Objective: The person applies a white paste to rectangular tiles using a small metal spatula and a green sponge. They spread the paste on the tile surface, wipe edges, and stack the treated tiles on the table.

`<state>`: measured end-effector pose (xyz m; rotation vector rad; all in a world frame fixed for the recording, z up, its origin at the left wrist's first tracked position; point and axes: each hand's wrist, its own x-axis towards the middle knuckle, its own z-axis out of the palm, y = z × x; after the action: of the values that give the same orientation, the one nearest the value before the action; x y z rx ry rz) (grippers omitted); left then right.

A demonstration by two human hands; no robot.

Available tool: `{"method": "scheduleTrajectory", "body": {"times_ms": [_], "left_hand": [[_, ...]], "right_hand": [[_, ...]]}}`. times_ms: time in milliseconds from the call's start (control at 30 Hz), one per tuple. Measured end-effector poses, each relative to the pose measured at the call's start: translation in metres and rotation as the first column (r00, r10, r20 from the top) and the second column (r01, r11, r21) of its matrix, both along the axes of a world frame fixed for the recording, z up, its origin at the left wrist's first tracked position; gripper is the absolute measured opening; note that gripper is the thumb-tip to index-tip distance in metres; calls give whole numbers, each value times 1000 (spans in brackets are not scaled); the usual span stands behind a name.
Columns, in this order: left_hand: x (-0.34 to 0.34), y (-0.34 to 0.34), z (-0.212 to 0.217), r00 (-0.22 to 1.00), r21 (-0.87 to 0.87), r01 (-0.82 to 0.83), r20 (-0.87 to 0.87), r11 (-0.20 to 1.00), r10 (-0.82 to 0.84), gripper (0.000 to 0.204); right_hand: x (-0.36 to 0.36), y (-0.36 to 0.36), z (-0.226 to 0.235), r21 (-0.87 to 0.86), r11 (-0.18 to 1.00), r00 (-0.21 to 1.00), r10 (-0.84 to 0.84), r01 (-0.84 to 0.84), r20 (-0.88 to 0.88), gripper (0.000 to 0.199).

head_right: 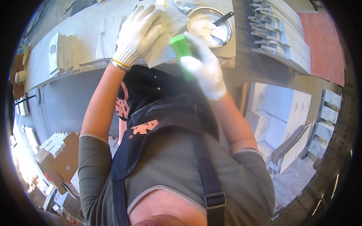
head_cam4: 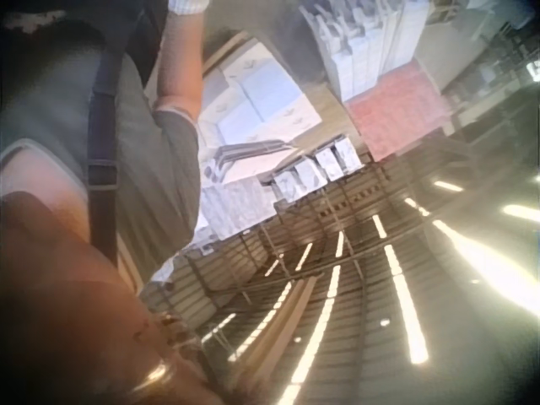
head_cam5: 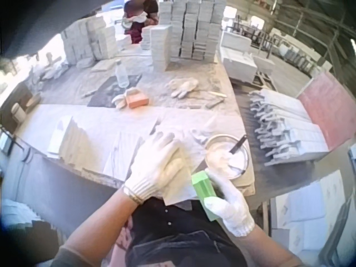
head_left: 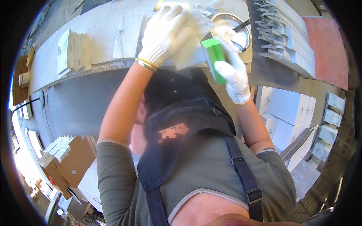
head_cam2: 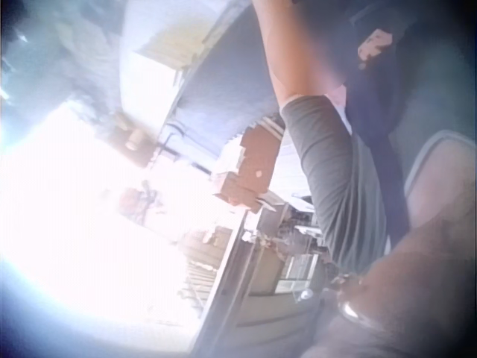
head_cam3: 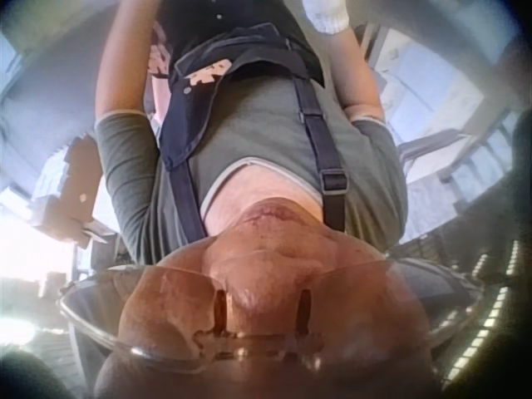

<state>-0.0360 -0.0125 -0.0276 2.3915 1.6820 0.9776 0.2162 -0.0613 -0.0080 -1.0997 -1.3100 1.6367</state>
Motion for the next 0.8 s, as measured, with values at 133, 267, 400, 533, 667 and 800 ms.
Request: {"method": "scheduleTrajectory", "body": {"times_ms": [133,267,400,533,667,800], "left_hand": [[-1,2,0,998,-5,5,-56,1000,-5,48],[2,5,-1,999,170,0,-38,986,7,39],[2,7,0,1000,280,12,-21,960,-7,33],[0,6,1,999,81,6,-51,997,-2,43],[4,7,-1,1000,253,-5,-6,967,7,34],[1,4,0,998,-21,-6,-55,1000,5,50]], "right_hand": [[-3,-1,-4,9,999,988,-36,35,147,71],[-3,-2,-1,8,998,995,-63,62,71,69],[-4,-8,-6,139,990,979,-58,30,198,70],[-2,-8,-11,-41,997,944,-45,62,327,72],[1,-8,-8,64,988,988,-141,137,58,71],[-1,-5,-9,269,963,940,-59,-36,337,73]]}}
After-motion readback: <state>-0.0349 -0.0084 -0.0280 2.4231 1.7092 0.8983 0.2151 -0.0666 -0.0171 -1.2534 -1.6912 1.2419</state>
